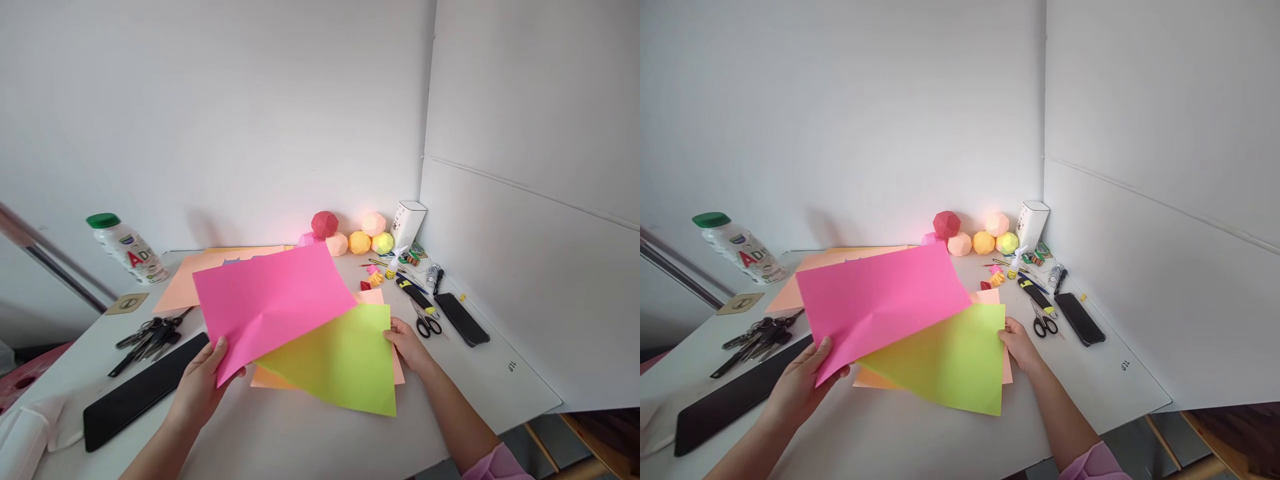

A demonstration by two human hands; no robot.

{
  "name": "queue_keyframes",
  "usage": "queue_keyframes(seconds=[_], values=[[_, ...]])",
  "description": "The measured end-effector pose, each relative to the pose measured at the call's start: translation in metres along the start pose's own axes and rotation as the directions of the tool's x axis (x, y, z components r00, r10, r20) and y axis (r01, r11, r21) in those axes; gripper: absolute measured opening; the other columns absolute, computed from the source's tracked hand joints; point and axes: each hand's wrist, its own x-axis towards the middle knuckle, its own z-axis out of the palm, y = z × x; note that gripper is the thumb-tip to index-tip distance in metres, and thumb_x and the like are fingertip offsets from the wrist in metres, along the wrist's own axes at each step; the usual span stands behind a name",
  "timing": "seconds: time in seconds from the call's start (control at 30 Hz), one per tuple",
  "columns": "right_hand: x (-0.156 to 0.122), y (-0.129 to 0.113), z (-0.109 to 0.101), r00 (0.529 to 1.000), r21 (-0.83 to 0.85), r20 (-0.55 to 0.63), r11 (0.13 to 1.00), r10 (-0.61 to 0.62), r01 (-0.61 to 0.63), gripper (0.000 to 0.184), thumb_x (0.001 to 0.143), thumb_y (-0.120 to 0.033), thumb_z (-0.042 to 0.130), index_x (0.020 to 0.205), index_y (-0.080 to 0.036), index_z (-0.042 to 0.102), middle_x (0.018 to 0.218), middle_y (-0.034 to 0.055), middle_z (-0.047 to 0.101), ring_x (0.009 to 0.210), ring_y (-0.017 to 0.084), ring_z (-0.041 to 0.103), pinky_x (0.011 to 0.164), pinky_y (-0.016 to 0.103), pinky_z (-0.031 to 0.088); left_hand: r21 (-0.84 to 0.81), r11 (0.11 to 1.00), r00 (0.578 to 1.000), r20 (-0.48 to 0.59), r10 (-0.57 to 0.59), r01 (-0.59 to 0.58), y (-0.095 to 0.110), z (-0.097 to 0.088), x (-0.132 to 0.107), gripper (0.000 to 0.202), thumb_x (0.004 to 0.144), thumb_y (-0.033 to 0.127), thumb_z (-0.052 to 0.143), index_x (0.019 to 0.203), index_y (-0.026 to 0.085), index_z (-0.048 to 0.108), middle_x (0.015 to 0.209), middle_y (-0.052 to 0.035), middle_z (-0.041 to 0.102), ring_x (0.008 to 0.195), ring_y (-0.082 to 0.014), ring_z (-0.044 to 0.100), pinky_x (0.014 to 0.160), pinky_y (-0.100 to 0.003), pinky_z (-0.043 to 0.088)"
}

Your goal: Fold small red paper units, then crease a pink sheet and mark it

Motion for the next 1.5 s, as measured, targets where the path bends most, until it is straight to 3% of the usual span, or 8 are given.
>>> queue_keyframes(seconds=[0.23,0.47,0.63,0.93,1.07,1.23,1.37,1.5], values=[[0.002,-0.008,-0.007,0.997,0.146,-0.066,0.989,0.037,-0.027,0.032,0.052,-0.020,0.070,0.084,-0.020,0.066,0.081,0.0049,0.075,0.071,0.027,0.070,0.064,0.037,0.054,-0.522,0.852,0.997,0.076,0.005,0.036,0.027,0.002,-0.011,0.008,0.072,0.009,0.062,0.077,0.015,0.060,0.061,0.0029,0.056,0.046,-0.0073,0.052,0.036,-0.015,0.042],[0.007,-0.008,0.009,0.999,0.189,-0.050,0.982,0.000,0.009,0.030,0.052,-0.021,0.071,0.081,-0.019,0.066,0.081,0.0057,0.075,0.075,0.028,0.070,0.070,0.040,0.054,-0.667,0.744,0.990,0.123,0.066,0.033,0.032,-0.006,-0.016,0.007,0.076,0.007,0.058,0.075,0.014,0.057,0.062,0.0032,0.054,0.044,-0.0039,0.048,0.036,-0.012,0.041],[0.031,-0.012,0.055,0.995,0.230,-0.048,0.968,-0.091,0.099,0.028,0.053,-0.016,0.067,0.081,-0.018,0.063,0.080,0.0055,0.073,0.081,0.027,0.069,0.074,0.038,0.053,-0.661,0.750,0.987,0.131,0.090,0.020,0.037,-0.003,-0.021,0.008,0.079,0.009,0.056,0.073,0.014,0.055,0.057,0.0046,0.049,0.042,-0.0033,0.045,0.036,-0.011,0.040],[0.135,-0.029,0.179,0.994,0.207,-0.011,0.973,-0.106,0.106,0.025,0.061,-0.005,0.055,0.083,-0.018,0.056,0.075,0.0037,0.069,0.082,0.023,0.066,0.073,0.038,0.054,-0.624,0.781,0.985,0.148,0.092,0.021,0.036,-0.002,-0.021,0.009,0.078,0.012,0.060,0.072,0.015,0.055,0.057,0.0057,0.047,0.043,-0.0029,0.045,0.037,-0.011,0.039],[0.150,-0.024,0.206,0.987,0.163,0.095,0.980,-0.133,0.117,0.027,0.064,-0.005,0.058,0.089,-0.016,0.057,0.079,0.0029,0.069,0.081,0.020,0.065,0.075,0.037,0.054,-0.587,0.809,0.988,0.130,0.087,0.006,0.037,0.002,-0.022,0.011,0.079,0.014,0.061,0.071,0.015,0.054,0.057,0.0057,0.048,0.043,-0.0030,0.045,0.037,-0.011,0.038],[0.128,0.003,0.184,0.978,0.052,0.123,0.985,-0.170,0.165,0.028,0.062,-0.009,0.065,0.088,-0.017,0.059,0.083,0.0030,0.066,0.085,0.019,0.064,0.083,0.037,0.051,-0.515,0.857,0.990,0.125,0.071,0.004,0.040,0.009,-0.029,0.012,0.077,0.016,0.064,0.070,0.015,0.054,0.056,0.0059,0.049,0.042,-0.0043,0.046,0.036,-0.013,0.038],[0.095,0.022,0.130,0.979,-0.017,0.046,0.979,-0.201,0.202,0.041,0.063,-0.017,0.069,0.101,-0.020,0.054,0.101,0.0045,0.061,0.093,0.019,0.063,0.088,0.036,0.050,-0.388,0.921,0.983,0.178,0.047,0.027,0.035,0.016,-0.035,0.018,0.067,0.022,0.074,0.072,0.016,0.058,0.054,0.0051,0.052,0.044,-0.0071,0.048,0.037,-0.016,0.040],[0.048,0.029,0.065,0.976,-0.091,-0.034,0.973,-0.215,0.211,0.041,0.067,-0.024,0.067,0.105,-0.021,0.051,0.105,0.0064,0.059,0.102,0.021,0.061,0.094,0.039,0.047,-0.221,0.971,0.970,0.242,-0.031,0.087,0.020,0.027,-0.046,0.025,0.065,0.031,0.077,0.076,0.017,0.060,0.057,0.0033,0.058,0.043,-0.0086,0.050,0.039,-0.019,0.041]])
